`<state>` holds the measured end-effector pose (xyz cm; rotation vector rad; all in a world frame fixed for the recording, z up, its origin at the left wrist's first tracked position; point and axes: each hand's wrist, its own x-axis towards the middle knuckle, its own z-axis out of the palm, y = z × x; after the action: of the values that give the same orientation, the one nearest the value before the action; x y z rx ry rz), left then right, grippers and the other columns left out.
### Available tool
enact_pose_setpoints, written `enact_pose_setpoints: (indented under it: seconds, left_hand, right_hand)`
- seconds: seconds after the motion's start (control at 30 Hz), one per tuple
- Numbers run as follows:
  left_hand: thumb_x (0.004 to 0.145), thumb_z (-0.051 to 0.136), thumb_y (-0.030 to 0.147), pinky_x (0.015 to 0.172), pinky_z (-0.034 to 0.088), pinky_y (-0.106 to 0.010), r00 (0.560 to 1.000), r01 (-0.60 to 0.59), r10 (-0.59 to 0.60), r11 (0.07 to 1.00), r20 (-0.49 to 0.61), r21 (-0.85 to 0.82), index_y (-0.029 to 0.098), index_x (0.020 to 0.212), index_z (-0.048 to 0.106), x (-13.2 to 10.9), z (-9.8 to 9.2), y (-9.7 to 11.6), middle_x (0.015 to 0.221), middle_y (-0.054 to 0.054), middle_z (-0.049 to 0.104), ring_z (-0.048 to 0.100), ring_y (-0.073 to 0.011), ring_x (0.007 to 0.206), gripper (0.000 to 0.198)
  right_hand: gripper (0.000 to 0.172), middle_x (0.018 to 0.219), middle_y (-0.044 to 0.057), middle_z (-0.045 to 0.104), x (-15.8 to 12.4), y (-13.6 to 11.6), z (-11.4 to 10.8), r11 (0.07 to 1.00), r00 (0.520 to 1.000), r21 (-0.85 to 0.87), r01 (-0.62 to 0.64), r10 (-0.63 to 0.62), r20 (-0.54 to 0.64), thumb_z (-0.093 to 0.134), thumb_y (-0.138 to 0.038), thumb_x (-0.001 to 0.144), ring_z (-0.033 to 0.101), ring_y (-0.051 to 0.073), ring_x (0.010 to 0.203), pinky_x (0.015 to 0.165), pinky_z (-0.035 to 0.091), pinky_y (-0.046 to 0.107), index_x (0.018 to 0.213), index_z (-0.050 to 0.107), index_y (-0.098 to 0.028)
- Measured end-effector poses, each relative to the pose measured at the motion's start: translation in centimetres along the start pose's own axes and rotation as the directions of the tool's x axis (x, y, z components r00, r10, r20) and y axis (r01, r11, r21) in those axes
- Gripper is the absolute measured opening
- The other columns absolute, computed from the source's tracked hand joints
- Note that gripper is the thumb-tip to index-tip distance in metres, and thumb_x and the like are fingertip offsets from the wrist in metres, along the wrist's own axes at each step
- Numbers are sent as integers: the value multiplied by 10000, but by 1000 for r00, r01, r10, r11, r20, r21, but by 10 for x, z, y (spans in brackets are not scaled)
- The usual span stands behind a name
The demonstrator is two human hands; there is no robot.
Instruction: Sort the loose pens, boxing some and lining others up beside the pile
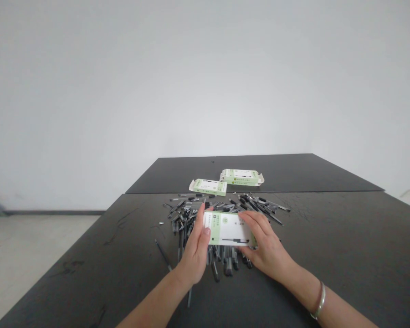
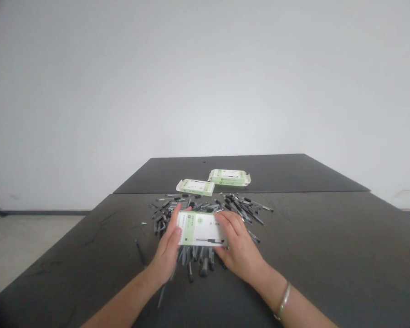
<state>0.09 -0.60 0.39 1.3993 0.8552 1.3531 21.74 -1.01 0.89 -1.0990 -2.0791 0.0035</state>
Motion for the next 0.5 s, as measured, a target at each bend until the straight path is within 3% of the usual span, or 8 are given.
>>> enact_pose_setpoints:
  seconds: [0.1,0.23,0.33,0.5]
  left_hand:
    - [974,391,469,1161,247,-373,998,-34,35,999,59,-10,282,1530,230,-1,-2,-4,1571,-54,318,375,-260,1386,608]
    - [962,393,502,1173,215,-396,995,-73,74,997,63,-18,294,1524,249,-2,-3,-4,1579,-53,301,345,-273,1403,616]
    - [925,553,375,1190,149,-391,988,-125,111,982,108,139,263,1530,235,-3,-4,1,1587,-69,279,270,-281,1438,693]
    - [912,575,254,1176,194,-442,978,-152,99,943,186,296,274,1551,94,-3,-6,5,1606,-90,205,266,-303,1435,799]
  right_hand:
    - [678,1311,148,477,0,0,0,1000,1000,-3,1,-1,5,631,-150,778,447,328,1246,1058,427,538,1394,356,-216]
    - [693,1319,148,462,0,0,0,1000,1000,-4,-6,6,15,629,-136,770,432,331,1247,1061,414,550,1394,342,-220]
    - [703,1325,144,449,-1,1,-1,1000,1000,8,0,0,20,606,-96,755,419,325,1253,1068,406,542,1394,339,-219]
    - [724,1328,142,436,0,1,-1,1000,1000,22,20,-20,7,585,-57,742,401,317,1259,1078,392,528,1403,329,-212]
